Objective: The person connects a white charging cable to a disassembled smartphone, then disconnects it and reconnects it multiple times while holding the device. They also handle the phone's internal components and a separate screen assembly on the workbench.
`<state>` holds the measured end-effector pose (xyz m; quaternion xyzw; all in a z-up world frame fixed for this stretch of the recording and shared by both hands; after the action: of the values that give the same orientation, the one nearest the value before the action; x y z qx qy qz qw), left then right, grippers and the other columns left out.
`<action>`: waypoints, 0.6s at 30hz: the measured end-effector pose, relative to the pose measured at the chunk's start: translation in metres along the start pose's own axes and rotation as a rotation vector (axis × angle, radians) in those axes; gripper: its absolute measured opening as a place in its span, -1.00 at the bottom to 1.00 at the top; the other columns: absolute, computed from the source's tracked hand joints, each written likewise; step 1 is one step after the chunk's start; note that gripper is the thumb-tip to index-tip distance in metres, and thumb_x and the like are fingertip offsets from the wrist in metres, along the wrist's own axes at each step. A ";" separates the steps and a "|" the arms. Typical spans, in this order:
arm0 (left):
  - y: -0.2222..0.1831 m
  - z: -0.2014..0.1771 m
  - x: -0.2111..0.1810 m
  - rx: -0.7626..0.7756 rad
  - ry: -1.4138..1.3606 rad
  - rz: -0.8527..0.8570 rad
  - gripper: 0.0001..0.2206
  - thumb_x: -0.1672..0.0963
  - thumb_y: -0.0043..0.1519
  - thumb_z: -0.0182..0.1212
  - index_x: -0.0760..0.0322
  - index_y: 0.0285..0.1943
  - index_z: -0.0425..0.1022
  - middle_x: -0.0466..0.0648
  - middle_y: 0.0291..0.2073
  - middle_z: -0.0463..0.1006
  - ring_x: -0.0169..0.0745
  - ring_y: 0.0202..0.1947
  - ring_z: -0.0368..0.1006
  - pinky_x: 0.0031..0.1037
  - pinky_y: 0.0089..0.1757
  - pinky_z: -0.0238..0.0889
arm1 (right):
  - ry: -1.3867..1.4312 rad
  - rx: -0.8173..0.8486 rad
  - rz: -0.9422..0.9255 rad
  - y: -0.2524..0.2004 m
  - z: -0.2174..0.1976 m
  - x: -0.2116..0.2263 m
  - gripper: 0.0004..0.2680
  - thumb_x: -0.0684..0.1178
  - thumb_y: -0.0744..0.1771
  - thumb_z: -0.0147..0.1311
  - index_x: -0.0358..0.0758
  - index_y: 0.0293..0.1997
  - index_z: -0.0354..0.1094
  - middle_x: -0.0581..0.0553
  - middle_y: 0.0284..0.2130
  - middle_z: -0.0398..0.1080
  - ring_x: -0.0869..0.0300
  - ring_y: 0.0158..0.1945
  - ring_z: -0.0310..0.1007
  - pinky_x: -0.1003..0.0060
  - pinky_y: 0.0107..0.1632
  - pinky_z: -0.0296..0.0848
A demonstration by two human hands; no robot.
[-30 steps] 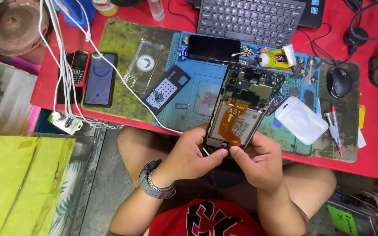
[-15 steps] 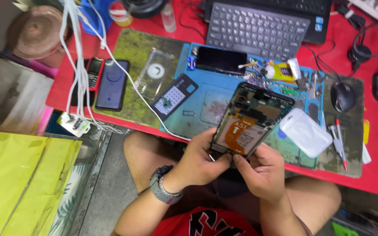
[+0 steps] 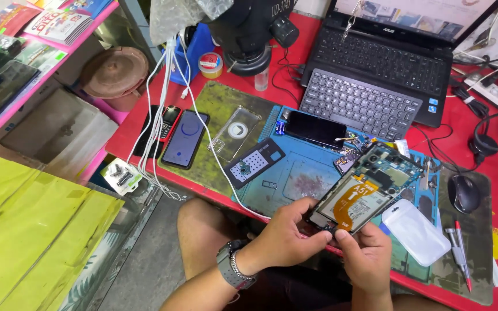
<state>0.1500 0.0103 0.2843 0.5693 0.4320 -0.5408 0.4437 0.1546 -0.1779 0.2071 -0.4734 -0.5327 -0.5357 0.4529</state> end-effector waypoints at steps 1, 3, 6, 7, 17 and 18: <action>-0.002 0.000 -0.001 0.031 -0.057 0.015 -0.77 0.13 0.18 0.27 0.24 -0.01 0.45 -0.21 -0.36 0.50 -0.51 -0.41 0.34 -0.62 -0.40 0.28 | 0.095 0.016 -0.046 0.001 0.000 -0.001 -0.79 -0.13 0.31 0.13 -0.48 -0.05 0.46 -0.24 -0.09 0.55 0.07 0.00 0.52 0.14 0.13 0.48; -0.002 -0.005 -0.003 0.079 -0.114 0.111 -0.75 0.15 0.22 0.26 0.27 0.06 0.43 -0.18 -0.26 0.47 -0.48 -0.33 0.35 -0.60 -0.28 0.32 | 0.302 0.037 -0.024 0.003 0.005 -0.002 -0.77 -0.15 0.31 0.14 -0.53 -0.02 0.43 -0.32 -0.07 0.53 -0.02 0.01 0.53 0.08 0.12 0.51; -0.002 -0.009 -0.001 0.102 -0.145 0.165 -0.65 0.16 0.23 0.28 0.31 0.19 0.40 -0.12 -0.11 0.50 -0.43 -0.19 0.44 -0.57 -0.12 0.42 | 0.490 0.052 -0.021 0.007 0.015 0.008 -0.74 -0.13 0.31 0.18 -0.55 0.01 0.41 -0.37 -0.04 0.52 -0.09 0.04 0.54 0.02 0.18 0.51; -0.001 -0.012 0.002 0.064 -0.104 0.143 -0.58 0.15 0.21 0.32 0.33 0.24 0.39 -0.08 -0.05 0.56 -0.41 -0.13 0.51 -0.55 -0.08 0.48 | 0.478 0.068 -0.056 0.008 0.018 0.014 -0.74 -0.09 0.32 0.21 -0.52 0.00 0.41 -0.34 -0.03 0.51 -0.06 0.07 0.53 0.03 0.23 0.48; -0.004 -0.009 0.009 -0.055 -0.264 0.112 -0.73 0.23 0.16 0.36 0.40 0.03 0.53 0.05 -0.36 0.62 -0.33 -0.24 0.53 -0.39 -0.13 0.50 | 0.476 -0.021 -0.157 -0.004 0.029 0.042 -0.89 -0.33 0.26 0.13 -0.58 -0.20 0.41 -0.28 -0.56 0.42 0.20 -0.54 0.45 0.28 -0.44 0.54; -0.005 -0.008 0.010 -0.062 -0.265 0.103 -0.73 0.23 0.15 0.36 0.40 0.03 0.53 0.04 -0.36 0.63 -0.34 -0.23 0.53 -0.39 -0.13 0.51 | 0.470 -0.019 -0.159 -0.004 0.028 0.041 -0.90 -0.34 0.26 0.13 -0.58 -0.20 0.41 -0.28 -0.57 0.42 0.21 -0.54 0.44 0.28 -0.44 0.54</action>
<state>0.1478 0.0189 0.2739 0.5003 0.3564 -0.5741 0.5414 0.1454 -0.1490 0.2470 -0.2966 -0.4432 -0.6703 0.5161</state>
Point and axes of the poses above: each hand's wrist, its own y-axis towards the middle knuckle, its own z-axis out of the palm, x = y × z, the point moved 5 cm from there along y, towards the middle knuckle
